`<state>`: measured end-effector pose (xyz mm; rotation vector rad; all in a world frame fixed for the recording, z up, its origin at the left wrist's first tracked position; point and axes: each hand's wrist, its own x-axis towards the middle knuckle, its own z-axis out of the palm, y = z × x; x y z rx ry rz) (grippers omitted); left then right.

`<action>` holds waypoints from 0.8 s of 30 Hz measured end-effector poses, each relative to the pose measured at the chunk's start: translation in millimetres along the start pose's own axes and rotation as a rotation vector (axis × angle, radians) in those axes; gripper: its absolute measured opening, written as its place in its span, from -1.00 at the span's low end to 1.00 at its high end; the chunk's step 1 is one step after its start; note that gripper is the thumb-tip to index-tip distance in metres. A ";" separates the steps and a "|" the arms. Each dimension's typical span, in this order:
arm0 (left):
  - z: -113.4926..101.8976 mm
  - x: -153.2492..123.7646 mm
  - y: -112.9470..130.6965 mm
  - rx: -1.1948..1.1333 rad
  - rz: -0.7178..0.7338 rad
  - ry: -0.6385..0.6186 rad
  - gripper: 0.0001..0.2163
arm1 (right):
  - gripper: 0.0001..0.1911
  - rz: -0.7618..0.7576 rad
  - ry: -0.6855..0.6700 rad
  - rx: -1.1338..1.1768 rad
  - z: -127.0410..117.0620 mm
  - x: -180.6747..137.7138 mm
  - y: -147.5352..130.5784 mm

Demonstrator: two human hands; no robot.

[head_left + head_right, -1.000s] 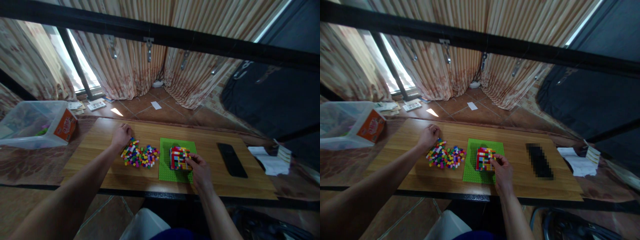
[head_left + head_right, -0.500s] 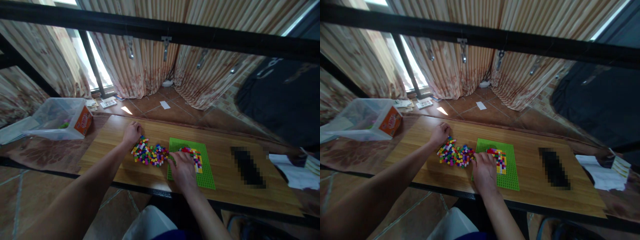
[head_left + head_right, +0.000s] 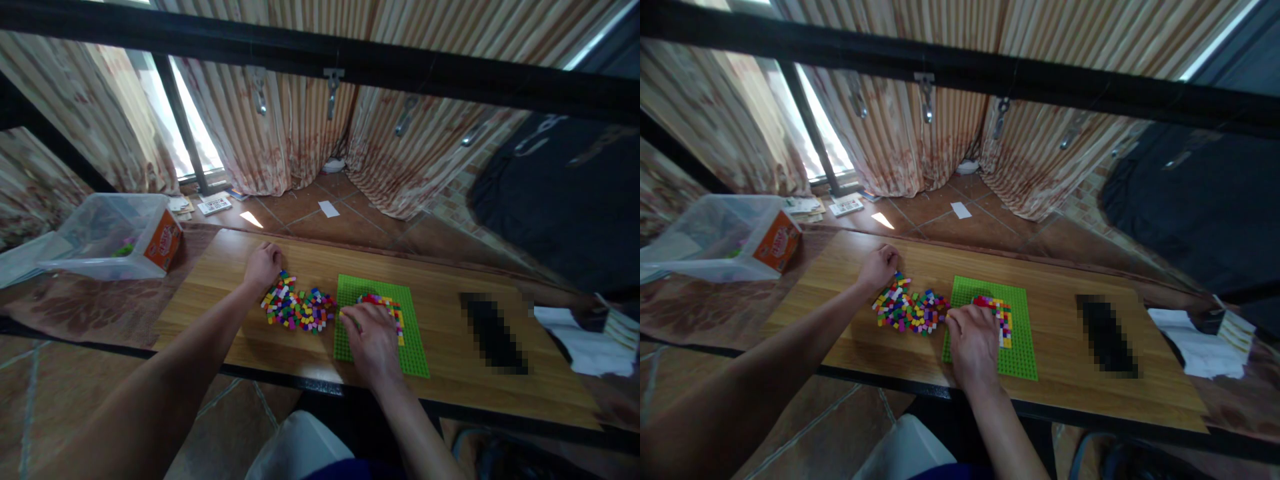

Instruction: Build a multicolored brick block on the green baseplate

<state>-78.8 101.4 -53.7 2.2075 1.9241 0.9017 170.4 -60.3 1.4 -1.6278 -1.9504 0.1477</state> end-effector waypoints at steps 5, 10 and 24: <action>2.2 0.9 -3.1 -0.004 0.008 -0.007 -0.84 | -0.75 0.113 0.097 0.047 -28.2 -22.3 37.9; 1.8 1.6 -2.9 -0.001 0.001 -0.007 -0.84 | -0.65 0.161 0.127 -0.030 -39.2 -32.0 69.1; -1.0 1.7 -1.5 0.012 0.001 -0.020 -0.84 | -0.73 0.255 0.190 0.044 -31.4 -28.2 68.5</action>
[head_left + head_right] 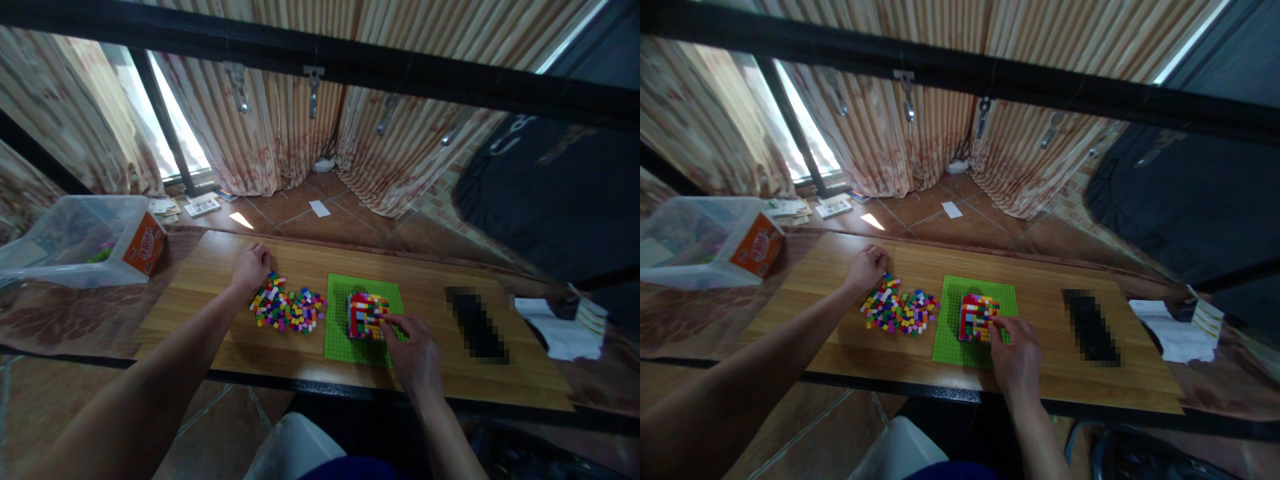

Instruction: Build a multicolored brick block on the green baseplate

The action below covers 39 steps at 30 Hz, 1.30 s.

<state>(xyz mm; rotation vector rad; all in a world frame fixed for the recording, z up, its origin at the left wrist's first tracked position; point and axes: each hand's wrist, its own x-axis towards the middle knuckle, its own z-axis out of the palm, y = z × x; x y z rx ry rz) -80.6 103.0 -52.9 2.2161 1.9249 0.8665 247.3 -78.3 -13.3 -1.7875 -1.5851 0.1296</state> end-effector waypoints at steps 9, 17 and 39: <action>-0.6 -0.1 0.2 0.015 -0.010 -0.004 -0.84 | -0.74 -0.042 0.126 0.026 11.4 -7.3 4.7; 0.5 0.8 -0.7 0.022 0.003 0.004 -0.84 | -0.74 -0.136 0.164 -0.046 15.9 -19.7 10.1; -1.8 0.3 0.2 0.017 -0.002 0.004 -0.83 | 0.07 0.127 0.036 -0.079 30.1 -38.8 -25.4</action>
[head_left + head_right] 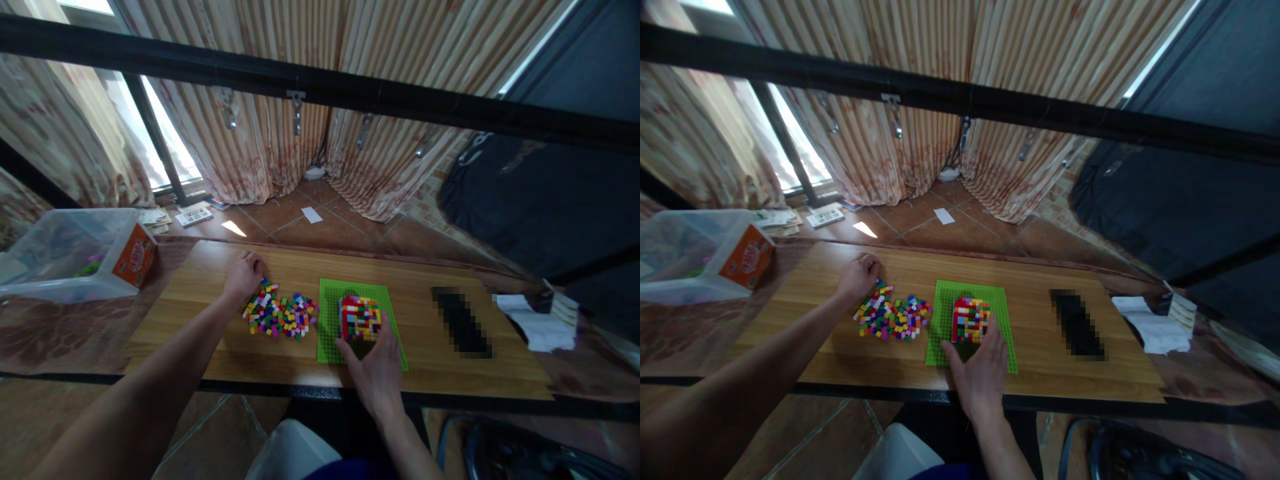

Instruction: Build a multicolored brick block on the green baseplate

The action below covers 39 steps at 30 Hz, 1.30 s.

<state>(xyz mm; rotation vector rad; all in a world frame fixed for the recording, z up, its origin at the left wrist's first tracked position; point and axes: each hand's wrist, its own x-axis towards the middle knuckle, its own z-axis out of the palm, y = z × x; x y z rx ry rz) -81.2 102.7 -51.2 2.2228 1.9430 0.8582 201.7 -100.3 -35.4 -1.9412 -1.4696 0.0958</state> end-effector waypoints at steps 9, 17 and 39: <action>0.9 0.3 -0.6 -0.008 -0.009 -0.018 -0.84 | 0.00 -0.074 0.028 0.028 9.7 19.5 19.7; -1.1 -2.3 3.2 -0.046 -0.019 -0.017 -0.85 | 0.03 -0.174 -0.177 0.019 -4.8 59.0 52.1; 2.4 1.8 -4.1 -0.067 0.016 0.014 -0.84 | -0.80 -0.380 -0.227 0.169 57.0 16.7 -35.1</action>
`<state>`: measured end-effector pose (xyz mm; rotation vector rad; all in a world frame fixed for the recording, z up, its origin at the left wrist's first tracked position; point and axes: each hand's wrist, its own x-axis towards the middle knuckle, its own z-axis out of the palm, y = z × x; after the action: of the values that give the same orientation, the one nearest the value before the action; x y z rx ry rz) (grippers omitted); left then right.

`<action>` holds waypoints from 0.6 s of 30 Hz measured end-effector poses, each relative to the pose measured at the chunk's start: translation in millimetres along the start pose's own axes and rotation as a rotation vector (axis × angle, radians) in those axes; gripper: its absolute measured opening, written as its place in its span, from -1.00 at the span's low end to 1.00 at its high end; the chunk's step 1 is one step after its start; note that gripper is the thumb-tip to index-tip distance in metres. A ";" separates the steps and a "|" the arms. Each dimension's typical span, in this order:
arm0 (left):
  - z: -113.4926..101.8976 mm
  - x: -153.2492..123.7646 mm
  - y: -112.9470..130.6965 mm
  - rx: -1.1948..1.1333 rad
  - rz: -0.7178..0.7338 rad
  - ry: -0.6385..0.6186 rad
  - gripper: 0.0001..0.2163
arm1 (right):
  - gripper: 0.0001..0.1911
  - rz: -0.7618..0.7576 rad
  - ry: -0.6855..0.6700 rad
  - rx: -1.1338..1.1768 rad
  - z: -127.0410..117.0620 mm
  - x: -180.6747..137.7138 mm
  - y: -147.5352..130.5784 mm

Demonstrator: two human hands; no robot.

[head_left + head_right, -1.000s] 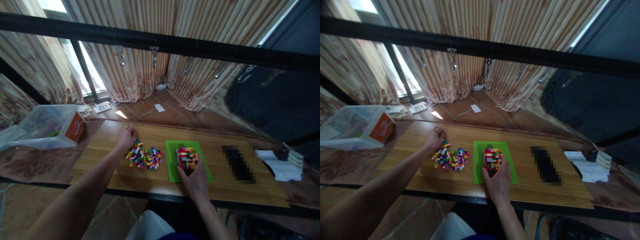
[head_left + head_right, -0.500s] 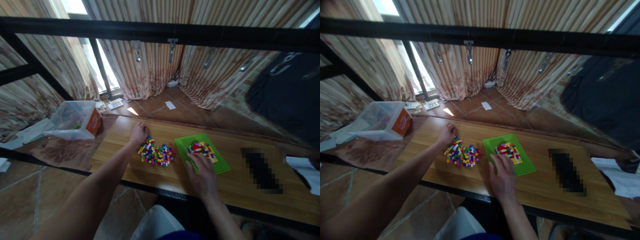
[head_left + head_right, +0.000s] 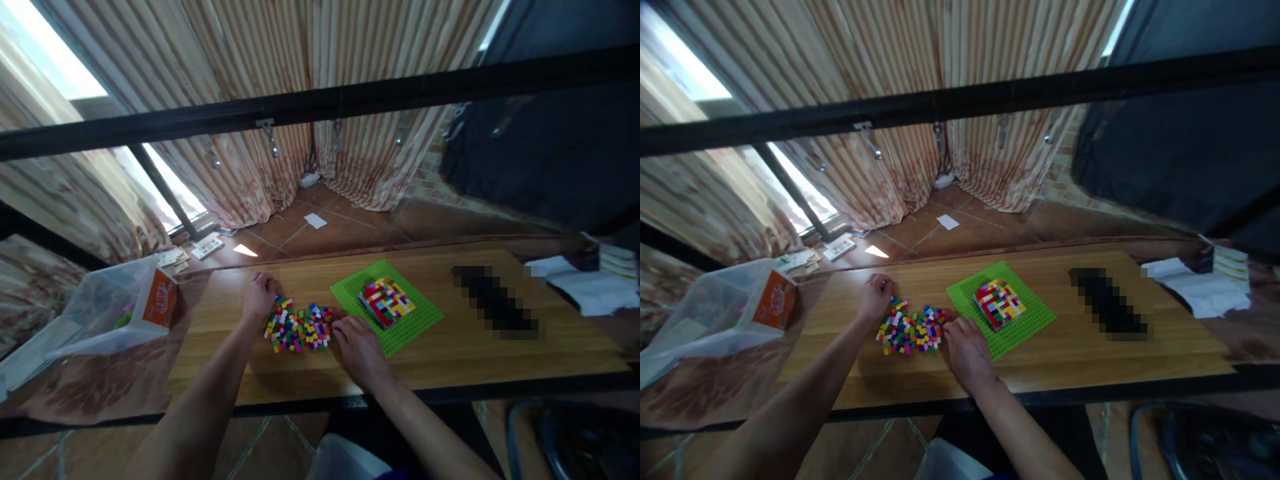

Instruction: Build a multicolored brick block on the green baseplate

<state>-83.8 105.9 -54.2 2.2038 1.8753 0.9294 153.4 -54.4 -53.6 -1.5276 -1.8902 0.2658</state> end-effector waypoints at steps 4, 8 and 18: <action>-1.8 1.2 0.1 0.001 -0.001 -0.001 -0.84 | -0.82 0.014 0.023 0.063 -3.2 -4.8 -4.0; -4.4 2.5 2.7 0.001 -0.013 -0.010 -0.84 | -0.85 0.022 0.066 0.110 -1.5 -11.0 -6.1; -6.7 4.4 4.2 -0.010 -0.030 -0.012 -0.83 | -0.85 -0.012 0.118 0.188 -2.7 -11.3 -6.5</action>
<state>-83.3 106.9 -45.3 2.1643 1.8885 0.9163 150.8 -67.4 -52.2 -1.3758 -1.7304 0.3314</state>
